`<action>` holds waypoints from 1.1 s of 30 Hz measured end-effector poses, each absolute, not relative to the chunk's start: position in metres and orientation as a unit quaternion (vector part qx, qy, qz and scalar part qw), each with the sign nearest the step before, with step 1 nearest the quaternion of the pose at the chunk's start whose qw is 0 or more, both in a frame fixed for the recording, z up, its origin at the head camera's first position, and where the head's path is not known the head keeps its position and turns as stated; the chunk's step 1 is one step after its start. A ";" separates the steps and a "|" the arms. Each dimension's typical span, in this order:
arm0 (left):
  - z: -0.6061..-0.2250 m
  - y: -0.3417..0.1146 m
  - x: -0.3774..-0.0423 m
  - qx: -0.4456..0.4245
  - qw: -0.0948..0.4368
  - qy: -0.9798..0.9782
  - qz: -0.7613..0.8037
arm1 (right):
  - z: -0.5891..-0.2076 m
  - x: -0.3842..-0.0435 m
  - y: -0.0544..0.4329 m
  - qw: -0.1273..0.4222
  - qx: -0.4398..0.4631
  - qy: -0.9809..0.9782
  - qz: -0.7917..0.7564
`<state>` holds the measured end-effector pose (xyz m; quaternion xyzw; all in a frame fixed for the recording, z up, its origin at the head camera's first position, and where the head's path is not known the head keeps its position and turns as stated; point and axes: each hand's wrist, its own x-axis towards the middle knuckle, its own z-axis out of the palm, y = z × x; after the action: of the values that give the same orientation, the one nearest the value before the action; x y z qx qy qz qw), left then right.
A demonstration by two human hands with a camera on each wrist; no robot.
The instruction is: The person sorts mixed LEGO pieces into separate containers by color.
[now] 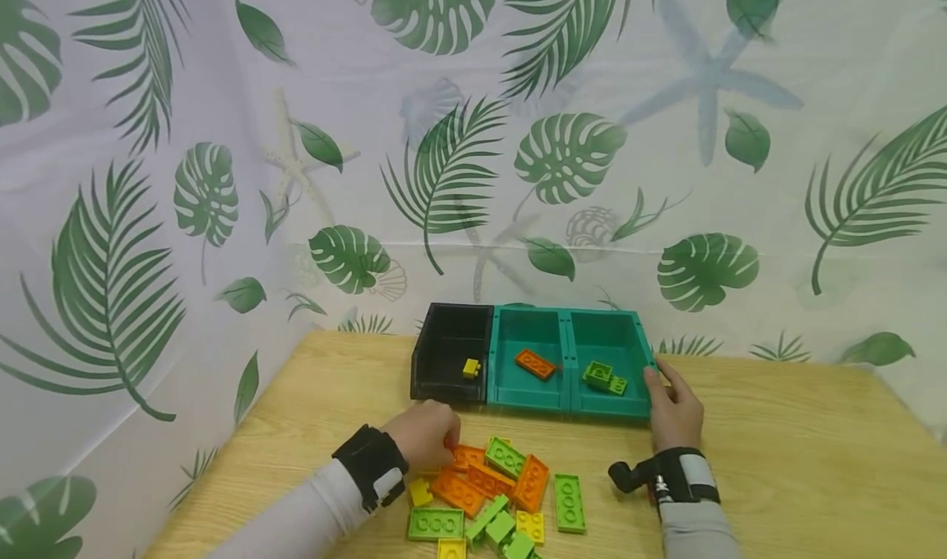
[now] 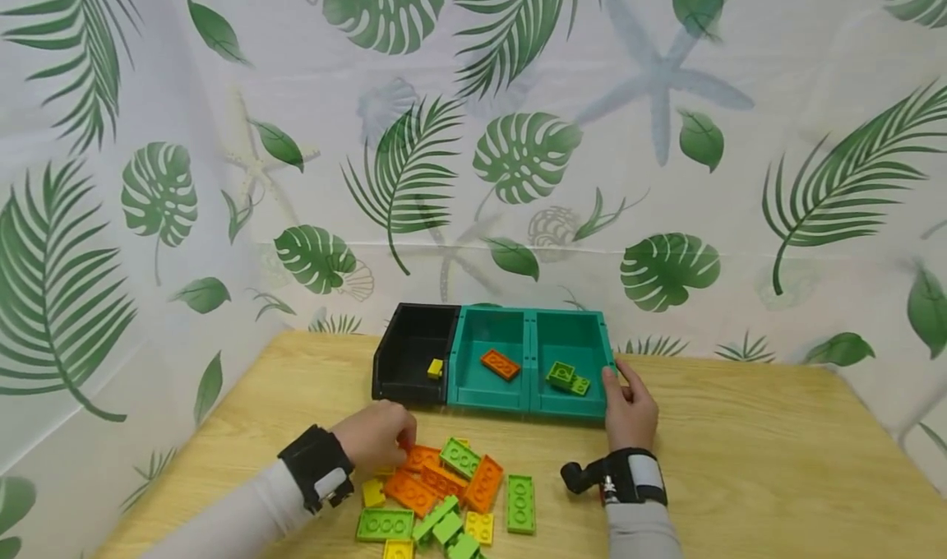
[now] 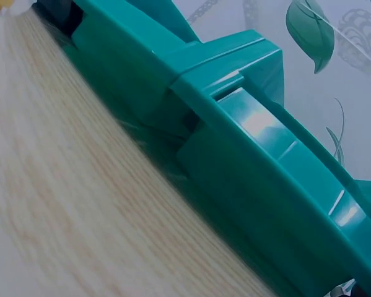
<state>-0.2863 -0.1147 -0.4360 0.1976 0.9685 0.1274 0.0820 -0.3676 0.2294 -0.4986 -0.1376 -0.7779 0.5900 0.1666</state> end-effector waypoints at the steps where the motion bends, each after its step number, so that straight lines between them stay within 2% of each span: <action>1: -0.435 -0.114 -0.285 0.195 0.084 0.968 0.134 | -0.499 -0.368 0.230 0.166 -0.139 -0.777 0.591; 11: -0.418 -0.131 -0.290 0.224 0.078 0.945 0.225 | -0.496 -0.370 0.230 0.163 -0.138 -0.772 0.599; 16: -0.421 -0.133 -0.301 0.180 0.033 0.942 0.283 | -0.498 -0.368 0.231 0.162 -0.140 -0.771 0.600; 20: -0.428 -0.126 -0.309 0.101 -0.034 0.945 0.308 | -0.498 -0.367 0.231 0.166 -0.136 -0.773 0.597; 24: -0.427 -0.116 -0.326 0.069 -0.070 0.964 0.248 | -0.497 -0.368 0.232 0.171 -0.132 -0.774 0.596; 27: -0.426 -0.111 -0.348 0.098 -0.077 0.977 0.174 | -0.497 -0.369 0.232 0.174 -0.133 -0.774 0.595; 33: -0.442 -0.110 -0.396 0.147 -0.124 0.977 0.088 | -0.498 -0.367 0.231 0.176 -0.139 -0.774 0.592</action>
<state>-0.3957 -0.1098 -0.4421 0.1467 0.9774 0.0881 -0.1242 -0.3669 0.2307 -0.4981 -0.1386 -0.7743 0.5919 0.1758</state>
